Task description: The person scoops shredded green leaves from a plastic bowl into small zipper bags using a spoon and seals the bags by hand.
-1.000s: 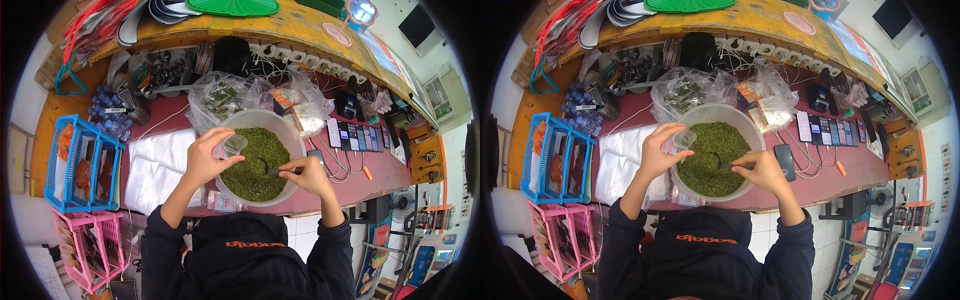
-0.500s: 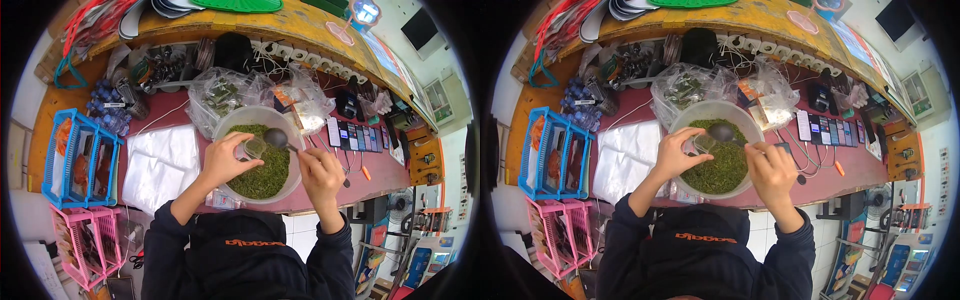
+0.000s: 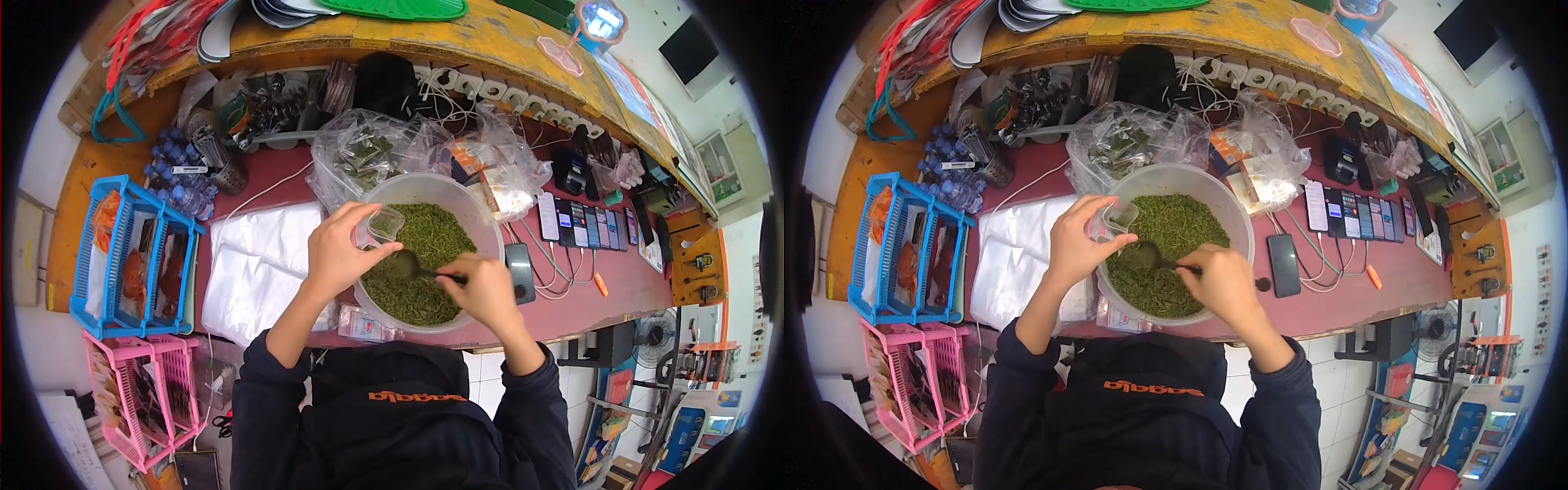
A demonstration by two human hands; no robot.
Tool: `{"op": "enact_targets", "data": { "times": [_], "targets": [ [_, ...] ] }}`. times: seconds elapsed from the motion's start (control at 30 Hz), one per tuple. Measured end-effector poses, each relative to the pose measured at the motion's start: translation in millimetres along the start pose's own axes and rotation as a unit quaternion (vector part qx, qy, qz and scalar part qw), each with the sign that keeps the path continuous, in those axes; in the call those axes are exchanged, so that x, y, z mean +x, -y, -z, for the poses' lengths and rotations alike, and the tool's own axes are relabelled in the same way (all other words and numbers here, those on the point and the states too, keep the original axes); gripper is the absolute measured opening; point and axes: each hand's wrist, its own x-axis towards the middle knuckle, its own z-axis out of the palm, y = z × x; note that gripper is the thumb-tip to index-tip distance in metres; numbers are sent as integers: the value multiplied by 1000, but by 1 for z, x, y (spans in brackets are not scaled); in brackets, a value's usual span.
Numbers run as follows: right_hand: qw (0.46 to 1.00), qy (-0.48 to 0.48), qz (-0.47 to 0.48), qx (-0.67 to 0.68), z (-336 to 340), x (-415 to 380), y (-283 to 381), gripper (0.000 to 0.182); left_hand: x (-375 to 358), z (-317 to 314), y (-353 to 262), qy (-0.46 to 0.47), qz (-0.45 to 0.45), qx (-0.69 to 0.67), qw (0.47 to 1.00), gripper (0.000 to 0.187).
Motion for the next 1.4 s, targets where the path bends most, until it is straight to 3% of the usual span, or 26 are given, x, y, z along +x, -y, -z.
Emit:
{"op": "enact_targets", "data": {
  "times": [0.17, 0.27, 0.4, 0.5, 0.57, 0.63, 0.7, 0.77, 0.8, 0.83, 0.9, 0.93, 0.97, 1.0, 1.03, 1.07, 1.23, 1.3, 1.4],
  "targets": [
    [990, -126, -53, 21, 32, -7, 4, 10, -4, -13, -4, 38, 3, -10, 999, 57],
    [961, -249, 85, -82, 28, -9, 6, 15, -5, -22, -15, 90, -7, -41, 995, 57],
    [959, -246, 84, -111, 35, -14, 8, 14, -6, -27, -16, 85, -18, -39, 995, 56],
    [970, -211, 1, -122, 53, -19, 2, 15, -10, -28, -14, 50, -17, -11, 999, 56],
    [991, -97, 21, -87, 59, -15, 0, 18, -15, -34, -16, 6, -3, 52, 999, 61],
    [992, -88, 71, 63, 32, 4, 15, 19, -23, -45, -25, -16, -32, 55, 998, 64],
    [987, -82, 131, 43, 3, 18, 10, 15, -23, -44, -31, -39, -60, 60, 996, 68],
    [985, -94, 134, 47, 10, 18, 6, 13, -20, -29, -37, -35, -33, 60, 997, 75],
    [984, -104, 132, 54, 13, 16, 5, 11, -15, -18, -34, 12, -20, 23, 999, 56],
    [984, -104, 131, 57, 13, 14, 3, 11, -13, -16, -19, 13, -18, 25, 999, 56],
    [983, -26, 148, 105, 16, 12, -2, 12, -4, -19, 4, 176, -43, -252, 951, 27],
    [979, -61, 145, 132, 17, 10, 0, 11, -6, -18, 2, 177, 4, -298, 938, 10],
    [979, -62, 145, 130, 16, 8, 3, 11, -6, -19, 0, 177, 2, -299, 938, 10],
    [957, -82, 39, 277, 14, 5, 7, 9, -8, -19, -2, 168, 13, -338, 926, 12],
    [902, -99, -69, 414, 13, 3, 9, 7, -10, -20, -4, 159, 25, -377, 912, 13],
    [886, -65, -94, 450, 7, 1, 4, 8, -12, -21, -5, 160, 25, -376, 912, 13],
    [875, -57, -81, 474, -4, -6, -3, 9, -21, -24, -17, 109, 108, -387, 909, 13],
    [895, -111, -22, 432, -11, -4, -3, 8, -23, -26, -19, 116, 103, -411, 899, 13],
    [906, -108, -3, 409, -18, -2, 10, 8, -28, -34, -29, 116, 45, -388, 913, 11]
  ]
}}
